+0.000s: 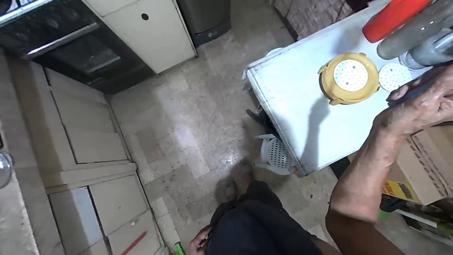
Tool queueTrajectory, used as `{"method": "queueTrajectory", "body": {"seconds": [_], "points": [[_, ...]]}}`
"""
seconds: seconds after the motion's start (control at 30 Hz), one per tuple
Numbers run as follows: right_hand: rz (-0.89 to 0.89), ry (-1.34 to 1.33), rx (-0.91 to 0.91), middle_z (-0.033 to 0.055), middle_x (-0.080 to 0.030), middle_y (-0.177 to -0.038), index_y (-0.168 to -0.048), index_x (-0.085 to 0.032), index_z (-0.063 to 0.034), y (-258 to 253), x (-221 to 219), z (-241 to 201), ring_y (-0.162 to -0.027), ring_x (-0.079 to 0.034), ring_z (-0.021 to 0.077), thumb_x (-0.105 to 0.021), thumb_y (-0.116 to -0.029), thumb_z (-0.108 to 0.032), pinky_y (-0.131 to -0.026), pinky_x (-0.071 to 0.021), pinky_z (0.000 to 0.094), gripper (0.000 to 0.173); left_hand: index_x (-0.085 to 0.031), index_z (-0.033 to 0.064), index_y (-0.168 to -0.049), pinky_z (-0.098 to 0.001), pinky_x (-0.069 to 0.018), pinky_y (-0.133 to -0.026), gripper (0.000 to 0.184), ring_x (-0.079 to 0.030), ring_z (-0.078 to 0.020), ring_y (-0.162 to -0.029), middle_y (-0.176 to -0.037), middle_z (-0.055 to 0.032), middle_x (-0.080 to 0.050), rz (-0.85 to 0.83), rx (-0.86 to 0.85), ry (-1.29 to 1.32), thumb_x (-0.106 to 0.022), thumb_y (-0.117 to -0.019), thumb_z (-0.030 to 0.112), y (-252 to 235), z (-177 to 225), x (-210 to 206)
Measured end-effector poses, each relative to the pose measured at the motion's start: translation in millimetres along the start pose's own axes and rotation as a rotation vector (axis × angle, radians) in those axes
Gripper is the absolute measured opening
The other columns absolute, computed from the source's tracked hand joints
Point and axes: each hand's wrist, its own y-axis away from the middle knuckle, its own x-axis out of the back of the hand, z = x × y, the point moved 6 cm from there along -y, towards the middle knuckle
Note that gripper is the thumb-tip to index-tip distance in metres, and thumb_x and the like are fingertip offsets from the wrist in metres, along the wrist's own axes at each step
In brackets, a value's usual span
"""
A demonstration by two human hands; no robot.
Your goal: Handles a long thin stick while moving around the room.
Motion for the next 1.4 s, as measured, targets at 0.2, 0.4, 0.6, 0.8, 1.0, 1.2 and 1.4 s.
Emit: {"method": "queueTrajectory", "body": {"seconds": [0.2, 0.4, 0.6, 0.8, 1.0, 1.2, 1.4], "points": [[0.022, -0.020, 0.024, 0.0023, -0.053, -0.086, -0.141, -0.035, 0.0065, -24.1, -21.7, 1.3, -0.055, -0.054, 0.0079, -0.034, -0.1111, -0.013, -0.051, -0.0536, 0.0236, 0.036, -0.067, 0.0006, -0.130, -0.0387, -0.0516, -0.108, 0.037, -0.061, -0.0207, -0.129, -0.141, -0.0140, -0.062, 0.025, 0.057, 0.031, -0.062, -0.0934, 0.002, 4.3, 19.7, -10.7], [-0.031, -0.024, -0.012, -0.0010, -0.052, -0.081, -0.136, -0.038, 0.0025, -33.8, -36.1, 16.6, -0.054, -0.053, 0.0060, -0.036, -0.1119, -0.016, -0.051, -0.0525, 0.0218, 0.031, -0.068, -0.0015, -0.128, -0.0376, -0.0521, -0.109, 0.036, -0.062, -0.0206, -0.127, -0.137, -0.0148, -0.065, 0.080, 0.040, 0.079, -0.062, -0.0930, 0.001, 4.0, 19.1, -20.0], [0.010, -0.053, 0.023, 0.0037, -0.054, -0.082, -0.141, -0.037, 0.0120, -45.9, -55.2, 20.9, -0.053, -0.053, 0.0107, -0.042, -0.1100, -0.011, -0.049, -0.0537, 0.0268, 0.039, -0.068, -0.0029, -0.127, -0.0373, -0.0522, -0.108, 0.034, -0.063, -0.0215, -0.126, -0.136, -0.0161, -0.065, 0.120, 0.037, 0.110, -0.063, -0.0944, 0.004, 5.8, 21.8, -28.3], [0.024, -0.061, 0.070, 0.0054, -0.054, -0.081, -0.141, -0.034, 0.0162, -56.1, -65.5, 22.5, -0.053, -0.054, 0.0133, -0.042, -0.1093, -0.009, -0.049, -0.0545, 0.0294, 0.041, -0.068, -0.0037, -0.126, -0.0379, -0.0520, -0.108, 0.033, -0.063, -0.0223, -0.125, -0.135, -0.0167, -0.065, 0.129, 0.040, 0.160, -0.063, -0.0938, 0.003, 2.6, 25.4, -32.3], [0.016, -0.039, 0.080, 0.0053, -0.053, -0.080, -0.138, -0.035, 0.0168, -59.7, -71.4, 26.4, -0.052, -0.053, 0.0128, -0.042, -0.1093, -0.009, -0.049, -0.0536, 0.0291, 0.039, -0.069, -0.0027, -0.125, -0.0403, -0.0516, -0.109, 0.032, -0.062, -0.0237, -0.127, -0.137, -0.0162, -0.065, 0.135, 0.041, 0.133, -0.062, -0.0948, 0.003, -3.2, 21.3, -32.7], [0.012, 0.036, 0.055, 0.0006, -0.054, -0.083, -0.138, -0.038, 0.0139, -52.3, -85.7, 8.6, -0.054, -0.051, 0.0079, -0.042, -0.1078, -0.010, -0.050, -0.0519, 0.0264, 0.039, -0.067, -0.0041, -0.127, -0.0372, -0.0506, -0.110, 0.033, -0.062, -0.0212, -0.127, -0.137, -0.0167, -0.064, 0.127, 0.041, 0.094, -0.059, -0.0961, 0.002, -9.0, 34.6, -32.5], [-0.057, 0.038, 0.188, 0.0063, -0.058, -0.089, -0.144, -0.039, 0.0141, -56.2, -76.7, 30.0, -0.054, -0.052, 0.0099, -0.047, -0.1079, -0.012, -0.047, -0.0508, 0.0290, 0.045, -0.069, -0.0015, -0.127, -0.0364, -0.0523, -0.108, 0.034, -0.064, -0.0194, -0.124, -0.136, -0.0135, -0.066, 0.117, 0.017, 0.113, -0.061, -0.0935, 0.001, -20.8, 44.5, -29.0]]}}
